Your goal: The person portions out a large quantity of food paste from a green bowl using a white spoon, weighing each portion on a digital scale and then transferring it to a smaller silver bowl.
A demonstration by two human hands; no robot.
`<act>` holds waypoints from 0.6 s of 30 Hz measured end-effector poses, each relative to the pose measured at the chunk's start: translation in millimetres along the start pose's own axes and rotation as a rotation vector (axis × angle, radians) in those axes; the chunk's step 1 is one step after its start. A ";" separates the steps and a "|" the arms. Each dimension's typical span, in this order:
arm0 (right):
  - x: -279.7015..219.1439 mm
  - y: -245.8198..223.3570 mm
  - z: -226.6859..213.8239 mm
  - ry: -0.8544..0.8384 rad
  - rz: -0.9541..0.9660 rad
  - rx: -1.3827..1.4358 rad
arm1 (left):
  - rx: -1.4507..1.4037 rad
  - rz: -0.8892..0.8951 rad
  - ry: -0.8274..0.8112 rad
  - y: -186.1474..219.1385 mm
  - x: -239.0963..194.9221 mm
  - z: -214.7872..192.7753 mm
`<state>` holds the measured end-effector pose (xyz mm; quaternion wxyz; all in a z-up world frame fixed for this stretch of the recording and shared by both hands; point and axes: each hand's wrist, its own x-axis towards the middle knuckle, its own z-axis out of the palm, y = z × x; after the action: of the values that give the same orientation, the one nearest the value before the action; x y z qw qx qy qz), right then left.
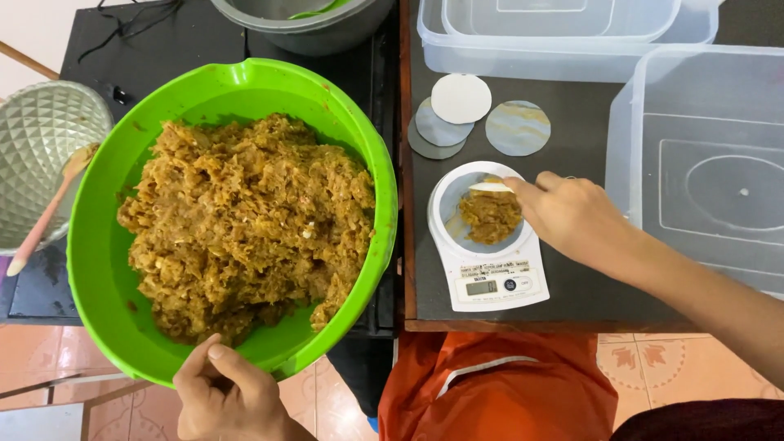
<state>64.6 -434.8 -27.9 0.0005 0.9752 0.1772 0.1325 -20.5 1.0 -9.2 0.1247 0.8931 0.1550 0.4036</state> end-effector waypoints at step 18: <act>-25.1 16.4 -91.8 -0.072 0.549 0.533 | -0.058 0.034 0.034 11.8 4.4 -5.3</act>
<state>23.9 -463.1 55.1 -0.2825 0.9563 -0.0626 0.0428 -19.7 -7.7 1.3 0.1411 0.8846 0.1299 0.4251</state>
